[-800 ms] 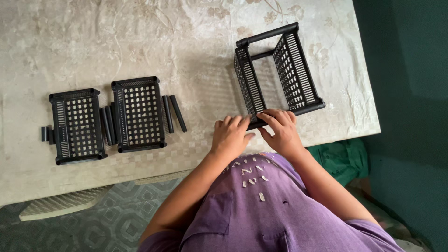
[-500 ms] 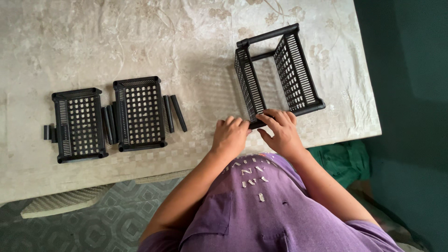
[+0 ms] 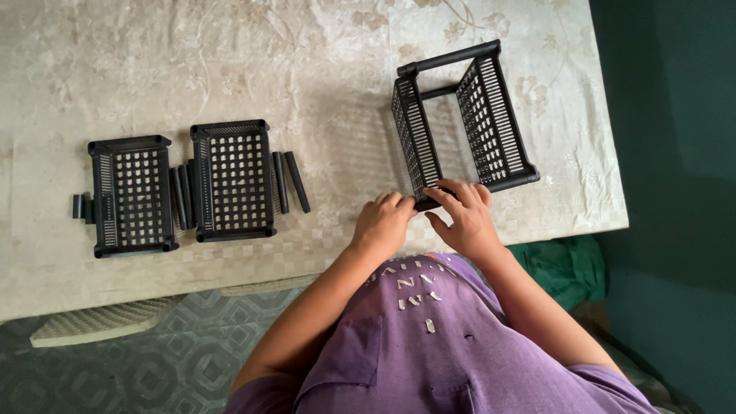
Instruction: The person assembles multiple black plastic baskets on a table. They insert short cylindrical rods into slots on the basket frames, then attach small feet to the bottom of each basket. The person repeats this process for several baskets, placing each completed unit in a row.
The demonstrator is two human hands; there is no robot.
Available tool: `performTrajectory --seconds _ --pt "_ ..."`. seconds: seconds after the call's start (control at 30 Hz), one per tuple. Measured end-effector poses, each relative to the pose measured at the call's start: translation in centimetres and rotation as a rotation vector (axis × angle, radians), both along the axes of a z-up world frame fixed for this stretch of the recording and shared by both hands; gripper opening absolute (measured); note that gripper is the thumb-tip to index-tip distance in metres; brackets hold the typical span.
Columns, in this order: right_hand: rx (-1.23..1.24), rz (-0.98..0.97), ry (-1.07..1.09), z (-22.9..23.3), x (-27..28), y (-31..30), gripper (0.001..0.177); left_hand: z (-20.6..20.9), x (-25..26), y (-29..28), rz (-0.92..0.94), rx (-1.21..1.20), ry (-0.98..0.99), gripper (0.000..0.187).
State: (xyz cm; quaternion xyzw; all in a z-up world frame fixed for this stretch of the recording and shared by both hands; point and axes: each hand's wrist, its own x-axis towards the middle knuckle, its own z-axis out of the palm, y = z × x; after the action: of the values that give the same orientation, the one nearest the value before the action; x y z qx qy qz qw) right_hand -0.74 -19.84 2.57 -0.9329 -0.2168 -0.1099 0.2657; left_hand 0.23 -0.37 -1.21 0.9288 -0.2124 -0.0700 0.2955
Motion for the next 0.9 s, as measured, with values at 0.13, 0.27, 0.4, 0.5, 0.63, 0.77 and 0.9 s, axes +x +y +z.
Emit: performTrajectory --seconds 0.13,0.27,0.4,0.5,0.63,0.77,0.9 --pt "0.002 0.004 -0.002 0.0 0.1 0.1 0.055 -0.1 -0.6 0.2 0.014 -0.132 -0.004 0.03" --pt "0.009 0.022 0.011 0.9 0.2 0.5 0.056 -0.2 -0.4 1.1 0.083 -0.153 0.115 0.03" --pt "0.06 -0.002 -0.031 1.9 0.0 1.3 0.055 -1.8 -0.3 4.5 0.303 -0.364 0.389 0.026" --pt "0.108 -0.015 -0.145 1.8 -0.1 3.8 0.039 -3.7 -0.5 7.2 0.566 -0.626 0.44 0.028" --pt "0.421 0.062 0.428 -0.4 0.4 10.0 0.041 -5.9 -0.5 9.2 0.758 -1.053 0.531 0.033" --pt "0.376 0.087 0.667 -4.5 2.8 15.9 0.044 -6.8 -0.5 10.6 0.849 -1.178 0.547 0.043" --pt "0.31 -0.012 0.705 -10.6 6.1 19.2 0.05 -7.6 -2.1 12.8 0.901 -0.918 0.513 0.068"
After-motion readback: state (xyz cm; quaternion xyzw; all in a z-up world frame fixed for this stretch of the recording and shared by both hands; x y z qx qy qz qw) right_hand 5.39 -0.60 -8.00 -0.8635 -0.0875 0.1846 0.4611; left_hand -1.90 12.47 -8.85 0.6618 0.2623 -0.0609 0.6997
